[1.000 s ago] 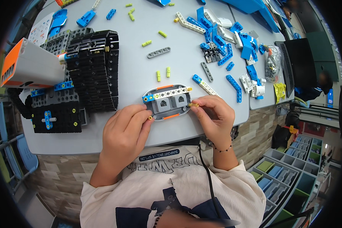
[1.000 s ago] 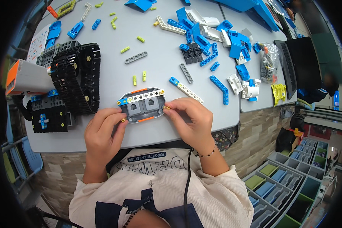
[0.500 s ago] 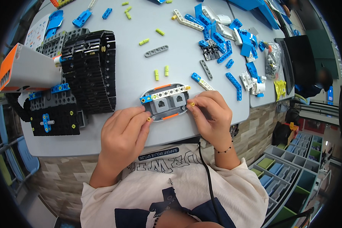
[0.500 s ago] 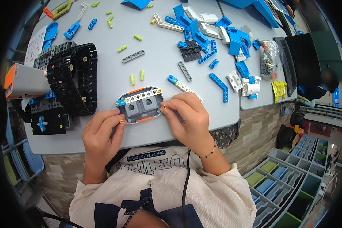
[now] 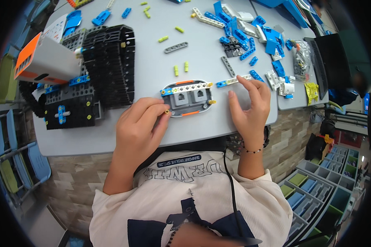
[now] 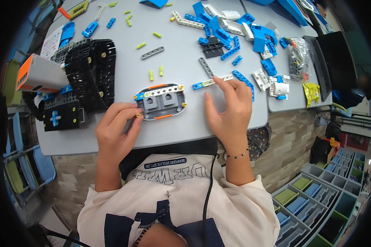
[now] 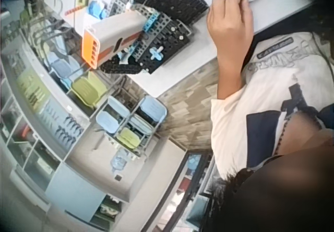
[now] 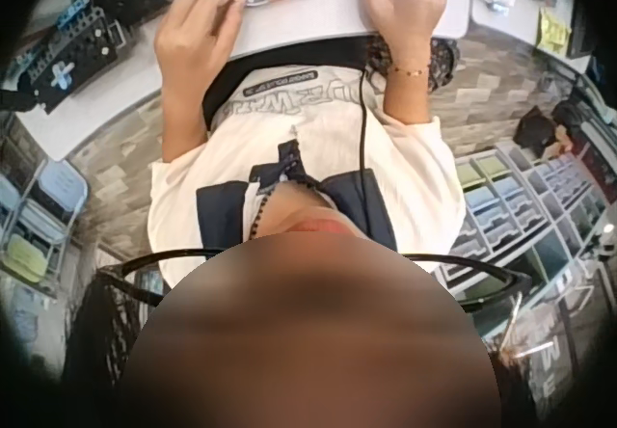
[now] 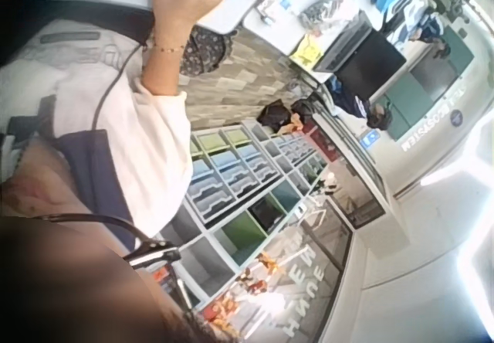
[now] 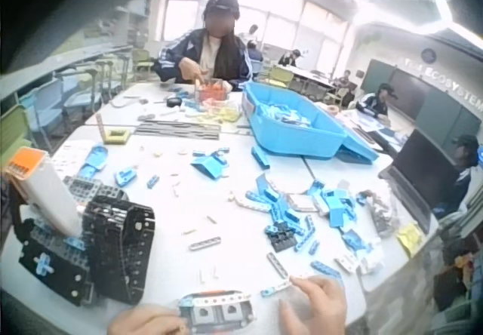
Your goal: The person assembles a small LEGO robot component by hand, attaching white, orange, and blue pieces to a base. They repeatedly pick up and place down various LEGO bricks and connectors while working at a table.
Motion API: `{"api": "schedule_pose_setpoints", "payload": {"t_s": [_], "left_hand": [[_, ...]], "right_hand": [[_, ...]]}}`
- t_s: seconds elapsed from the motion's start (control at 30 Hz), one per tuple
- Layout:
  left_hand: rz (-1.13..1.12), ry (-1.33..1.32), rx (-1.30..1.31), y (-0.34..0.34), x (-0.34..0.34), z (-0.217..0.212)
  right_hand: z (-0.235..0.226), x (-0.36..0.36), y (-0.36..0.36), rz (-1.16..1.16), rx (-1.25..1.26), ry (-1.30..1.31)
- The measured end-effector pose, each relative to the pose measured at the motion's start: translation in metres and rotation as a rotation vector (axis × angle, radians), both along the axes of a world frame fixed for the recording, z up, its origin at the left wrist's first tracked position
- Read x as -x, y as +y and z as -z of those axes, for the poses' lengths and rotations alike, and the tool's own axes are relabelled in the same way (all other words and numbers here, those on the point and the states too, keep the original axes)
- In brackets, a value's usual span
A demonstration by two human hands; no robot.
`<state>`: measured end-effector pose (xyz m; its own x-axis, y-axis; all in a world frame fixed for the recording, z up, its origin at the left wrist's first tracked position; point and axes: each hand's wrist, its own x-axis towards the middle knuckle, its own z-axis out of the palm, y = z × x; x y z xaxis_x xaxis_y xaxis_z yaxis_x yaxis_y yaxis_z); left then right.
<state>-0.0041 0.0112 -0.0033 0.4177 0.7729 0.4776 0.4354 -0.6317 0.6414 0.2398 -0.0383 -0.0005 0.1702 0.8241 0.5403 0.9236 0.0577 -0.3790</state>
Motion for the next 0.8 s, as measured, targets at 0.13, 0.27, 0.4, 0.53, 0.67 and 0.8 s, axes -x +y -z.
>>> {"api": "schedule_pose_setpoints", "payload": {"t_s": [0.13,0.27,0.4,0.53,0.67,0.8], "left_hand": [[0.002,-0.012,-0.009,0.002,-0.001,0.001],[0.007,-0.008,0.004,0.000,0.000,0.001],[0.020,-0.012,-0.003,0.001,0.001,0.001],[0.024,-0.011,-0.003,0.001,0.001,0.002],[0.034,-0.012,0.019,0.000,0.003,0.001],[0.038,-0.058,-0.024,0.000,0.004,-0.001]], "right_hand": [[0.002,-0.005,0.004,0.043,0.023,-0.029],[0.000,-0.011,0.005,0.014,0.002,-0.086],[-0.002,-0.016,0.001,-0.083,0.087,-0.095],[-0.005,-0.012,-0.006,-0.129,-0.051,0.177],[-0.013,-0.001,-0.014,-0.348,-0.103,0.283],[-0.016,0.012,-0.007,-0.486,-0.080,0.234]]}}
